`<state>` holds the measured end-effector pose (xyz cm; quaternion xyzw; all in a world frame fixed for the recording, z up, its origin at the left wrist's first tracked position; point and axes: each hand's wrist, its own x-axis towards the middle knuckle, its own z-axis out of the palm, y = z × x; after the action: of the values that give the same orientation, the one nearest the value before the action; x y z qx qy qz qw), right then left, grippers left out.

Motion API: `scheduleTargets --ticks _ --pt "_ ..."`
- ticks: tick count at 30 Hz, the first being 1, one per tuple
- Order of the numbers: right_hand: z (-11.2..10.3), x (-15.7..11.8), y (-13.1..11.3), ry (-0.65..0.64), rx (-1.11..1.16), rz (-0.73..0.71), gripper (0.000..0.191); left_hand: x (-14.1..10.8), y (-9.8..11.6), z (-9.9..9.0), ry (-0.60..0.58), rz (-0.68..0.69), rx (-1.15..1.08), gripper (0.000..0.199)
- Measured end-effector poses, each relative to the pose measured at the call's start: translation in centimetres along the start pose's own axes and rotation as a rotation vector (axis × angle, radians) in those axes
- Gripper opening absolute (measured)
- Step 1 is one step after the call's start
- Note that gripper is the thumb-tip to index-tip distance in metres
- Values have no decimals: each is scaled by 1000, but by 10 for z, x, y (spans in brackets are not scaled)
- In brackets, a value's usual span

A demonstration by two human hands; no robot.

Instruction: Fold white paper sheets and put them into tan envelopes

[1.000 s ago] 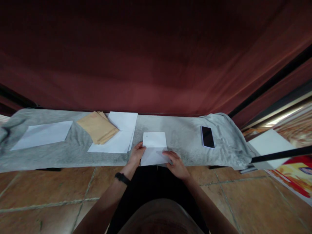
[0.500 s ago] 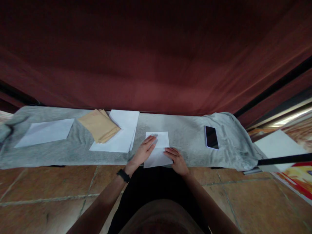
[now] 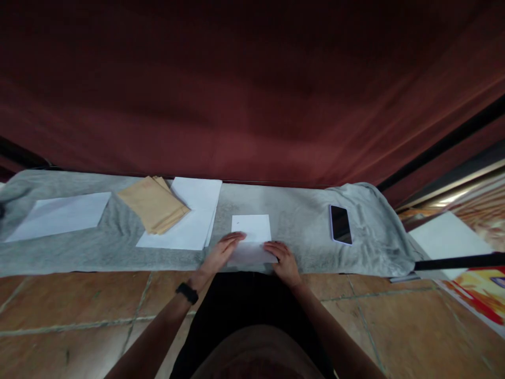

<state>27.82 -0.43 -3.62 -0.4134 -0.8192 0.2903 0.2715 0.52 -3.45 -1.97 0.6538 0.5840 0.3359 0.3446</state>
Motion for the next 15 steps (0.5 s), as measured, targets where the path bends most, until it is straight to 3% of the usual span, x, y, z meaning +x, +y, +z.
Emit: scheduleTargets --ticks 3,6,11,15 --pt "2 4 -1 29 45 66 50 -35 -3 -12 95 -91 -88 40" --pt "4 11 -3 82 30 103 35 -45 -1 -12 106 -115 -84 44" --pt "11 26 -7 149 -68 294 21 -23 3 6 322 -186 -46 41" --pt "19 34 -9 208 -126 291 25 -5 0 17 443 -247 39 44"
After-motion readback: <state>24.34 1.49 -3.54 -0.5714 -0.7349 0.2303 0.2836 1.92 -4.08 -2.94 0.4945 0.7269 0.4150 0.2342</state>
